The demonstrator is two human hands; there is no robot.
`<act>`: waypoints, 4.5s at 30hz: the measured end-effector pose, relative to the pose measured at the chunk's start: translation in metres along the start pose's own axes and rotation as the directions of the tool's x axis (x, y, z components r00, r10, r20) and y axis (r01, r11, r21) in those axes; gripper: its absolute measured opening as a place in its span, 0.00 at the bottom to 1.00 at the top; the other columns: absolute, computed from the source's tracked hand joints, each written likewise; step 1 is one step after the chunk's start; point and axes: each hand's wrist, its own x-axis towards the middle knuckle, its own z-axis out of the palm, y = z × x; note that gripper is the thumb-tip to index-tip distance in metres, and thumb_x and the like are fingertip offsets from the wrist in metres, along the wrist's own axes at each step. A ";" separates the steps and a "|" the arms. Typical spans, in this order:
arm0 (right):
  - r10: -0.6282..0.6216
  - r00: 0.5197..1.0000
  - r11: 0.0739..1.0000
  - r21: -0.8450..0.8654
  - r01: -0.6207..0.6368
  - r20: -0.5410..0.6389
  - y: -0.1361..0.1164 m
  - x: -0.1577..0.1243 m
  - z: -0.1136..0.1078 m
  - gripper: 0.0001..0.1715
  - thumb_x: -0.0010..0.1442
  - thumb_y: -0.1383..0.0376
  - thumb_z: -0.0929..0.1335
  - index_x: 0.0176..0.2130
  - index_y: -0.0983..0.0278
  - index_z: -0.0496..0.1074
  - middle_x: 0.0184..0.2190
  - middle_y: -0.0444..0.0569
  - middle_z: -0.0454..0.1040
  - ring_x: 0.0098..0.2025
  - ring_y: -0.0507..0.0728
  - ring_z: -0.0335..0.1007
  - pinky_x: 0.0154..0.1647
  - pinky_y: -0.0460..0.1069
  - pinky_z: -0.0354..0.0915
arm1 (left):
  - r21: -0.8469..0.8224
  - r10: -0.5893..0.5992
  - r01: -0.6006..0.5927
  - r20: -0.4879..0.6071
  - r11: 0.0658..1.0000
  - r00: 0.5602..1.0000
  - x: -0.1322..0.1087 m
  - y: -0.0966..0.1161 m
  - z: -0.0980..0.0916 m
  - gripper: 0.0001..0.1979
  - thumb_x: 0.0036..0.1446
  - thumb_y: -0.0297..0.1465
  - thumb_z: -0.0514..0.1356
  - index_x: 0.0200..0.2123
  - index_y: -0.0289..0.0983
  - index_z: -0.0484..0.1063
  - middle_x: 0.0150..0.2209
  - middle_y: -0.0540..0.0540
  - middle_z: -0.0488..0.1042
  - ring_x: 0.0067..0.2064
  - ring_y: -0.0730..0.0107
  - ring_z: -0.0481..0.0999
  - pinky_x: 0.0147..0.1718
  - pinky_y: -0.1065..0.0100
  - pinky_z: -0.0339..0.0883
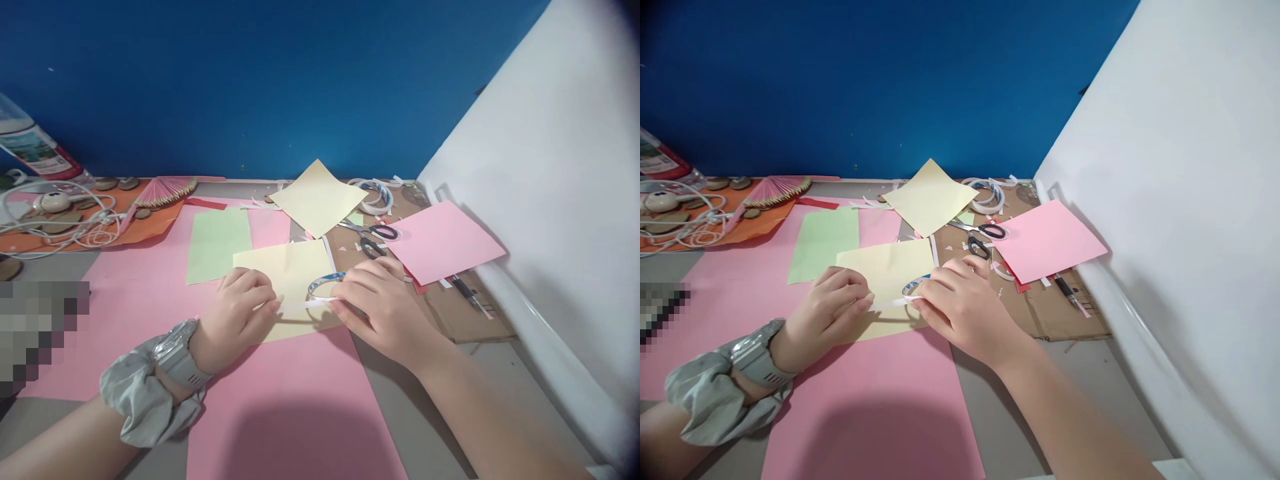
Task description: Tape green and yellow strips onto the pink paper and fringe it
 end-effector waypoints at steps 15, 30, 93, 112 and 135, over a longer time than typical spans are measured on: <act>0.062 0.998 0.993 -0.094 -0.064 -0.025 0.014 -0.003 -0.014 0.13 0.64 0.64 0.60 0.27 0.62 0.64 0.25 0.44 0.68 0.35 0.56 0.62 0.41 0.54 0.49 | -0.134 0.160 -0.128 0.263 0.983 0.951 0.010 -0.008 -0.037 0.17 0.64 0.32 0.46 0.24 0.38 0.66 0.27 0.47 0.65 0.32 0.67 0.63 0.36 0.63 0.59; 0.305 0.952 0.941 -0.162 -0.298 0.016 -0.002 -0.034 -0.018 0.09 0.62 0.66 0.62 0.30 0.60 0.67 0.29 0.44 0.73 0.36 0.57 0.63 0.40 0.54 0.48 | -0.075 0.119 -0.099 0.349 0.992 0.930 -0.007 -0.021 -0.040 0.14 0.64 0.33 0.46 0.27 0.39 0.65 0.28 0.49 0.65 0.33 0.66 0.62 0.39 0.64 0.56; 0.160 0.985 0.966 -0.214 -0.143 0.064 0.002 -0.043 0.009 0.09 0.63 0.68 0.61 0.31 0.62 0.67 0.25 0.43 0.74 0.33 0.54 0.67 0.44 0.53 0.49 | 0.042 -0.009 -0.022 0.618 0.999 0.786 -0.022 -0.009 -0.043 0.13 0.63 0.29 0.47 0.26 0.37 0.65 0.29 0.50 0.67 0.35 0.66 0.62 0.39 0.63 0.49; 0.129 0.989 0.957 -0.269 -0.106 0.067 0.001 -0.045 0.007 0.09 0.62 0.68 0.61 0.30 0.62 0.67 0.24 0.43 0.73 0.33 0.55 0.68 0.43 0.54 0.50 | 0.148 0.000 -0.103 0.572 0.984 0.820 -0.027 -0.005 -0.033 0.16 0.63 0.30 0.46 0.25 0.38 0.66 0.28 0.48 0.67 0.33 0.64 0.62 0.37 0.59 0.50; 0.125 0.990 0.961 -0.256 -0.105 0.063 -0.001 -0.044 0.005 0.11 0.63 0.68 0.60 0.30 0.61 0.67 0.23 0.42 0.73 0.32 0.55 0.67 0.43 0.53 0.50 | 0.274 -0.085 -0.114 0.620 0.955 0.780 -0.025 0.007 -0.035 0.14 0.61 0.25 0.47 0.26 0.38 0.67 0.29 0.47 0.68 0.33 0.62 0.63 0.37 0.57 0.53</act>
